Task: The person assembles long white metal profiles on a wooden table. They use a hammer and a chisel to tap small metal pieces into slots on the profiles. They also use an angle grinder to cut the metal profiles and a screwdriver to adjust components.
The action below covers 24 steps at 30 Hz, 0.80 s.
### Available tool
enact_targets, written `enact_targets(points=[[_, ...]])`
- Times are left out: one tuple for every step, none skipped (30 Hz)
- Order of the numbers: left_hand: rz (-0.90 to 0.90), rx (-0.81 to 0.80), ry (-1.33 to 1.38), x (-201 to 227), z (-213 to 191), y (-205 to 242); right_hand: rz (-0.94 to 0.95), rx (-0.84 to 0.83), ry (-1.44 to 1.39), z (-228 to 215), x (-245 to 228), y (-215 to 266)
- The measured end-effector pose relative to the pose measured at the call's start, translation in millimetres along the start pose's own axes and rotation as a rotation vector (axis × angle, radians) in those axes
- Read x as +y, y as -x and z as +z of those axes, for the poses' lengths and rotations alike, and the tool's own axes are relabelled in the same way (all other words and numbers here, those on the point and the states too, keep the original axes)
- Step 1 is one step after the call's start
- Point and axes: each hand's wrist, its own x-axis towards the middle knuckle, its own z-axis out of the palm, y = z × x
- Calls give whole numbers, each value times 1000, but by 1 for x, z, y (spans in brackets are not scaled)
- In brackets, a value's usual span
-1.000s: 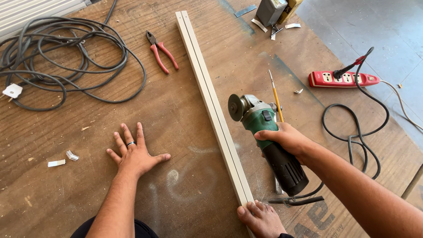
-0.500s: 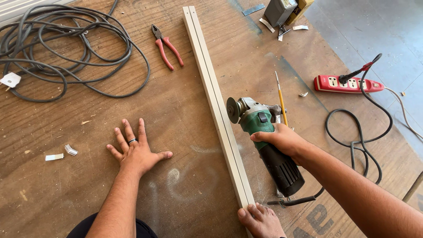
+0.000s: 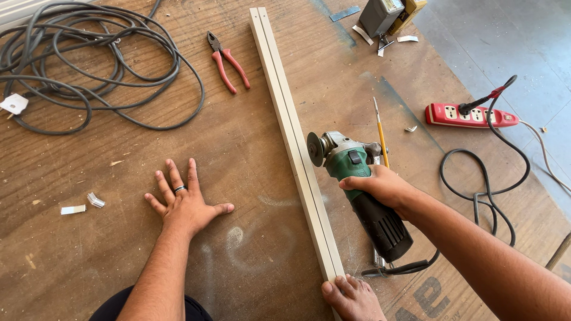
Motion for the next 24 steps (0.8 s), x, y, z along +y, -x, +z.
enact_targets(points=[[0, -1, 0, 0, 0, 0, 8, 1, -1, 0, 0, 0], [0, 0, 3, 0, 0, 1, 3, 1, 5, 0, 0, -1], [0, 0, 7, 0, 0, 1, -2, 1, 10, 0, 0, -1], [2, 1, 10, 0, 0, 1, -7, 2, 15, 0, 0, -1], [1, 0, 7, 0, -1, 1, -1, 8, 18, 0, 0, -1], [1, -1, 4, 0, -1, 1, 5, 15, 22, 0, 1, -2], [1, -1, 2, 0, -1, 1, 11, 22, 25, 0, 1, -2], [1, -2, 4, 1, -1, 1, 7, 15, 16, 0, 1, -2], [0, -3, 5, 1, -1, 1, 2, 8, 7, 0, 1, -3], [-1, -3, 7, 1, -1, 1, -4, 0, -2, 0, 1, -3], [-1, -4, 9, 0, -1, 1, -1, -1, -1, 1, 1, -4], [0, -5, 11, 0, -1, 2, 2, -1, 1, 1, 1, -4], [1, -6, 13, 1, -2, 3, 4, -1, 3, 1, 1, -5], [-1, -10, 14, 1, -2, 4, 3, 0, -2, 1, 1, -5], [-3, -15, 14, 2, -3, 5, 2, 1, -7, 1, 2, -5], [-6, -17, 15, 2, -5, 6, -1, 2, -12, 1, 1, -5], [15, 48, 60, 3, -8, 9, -11, -10, -39, 1, 1, -4], [32, 113, 106, 4, -9, 12, -22, -25, -63, 1, 1, -3], [50, 178, 153, 8, -10, 17, -32, -40, -86, 1, 1, -1], [23, 289, 322, 18, -8, 24, -23, -37, -86, 1, 0, 0], [-6, 399, 491, 35, 0, 37, -14, -33, -85, 1, -1, 1], [-34, 501, 659, 56, 6, 48, 1, -26, -87, 0, 0, 3], [-6, 361, 758, 76, 11, 59, 0, -28, -91, -1, 0, 5], [21, 220, 855, 98, 17, 72, -2, -30, -95, -1, 1, 6]])
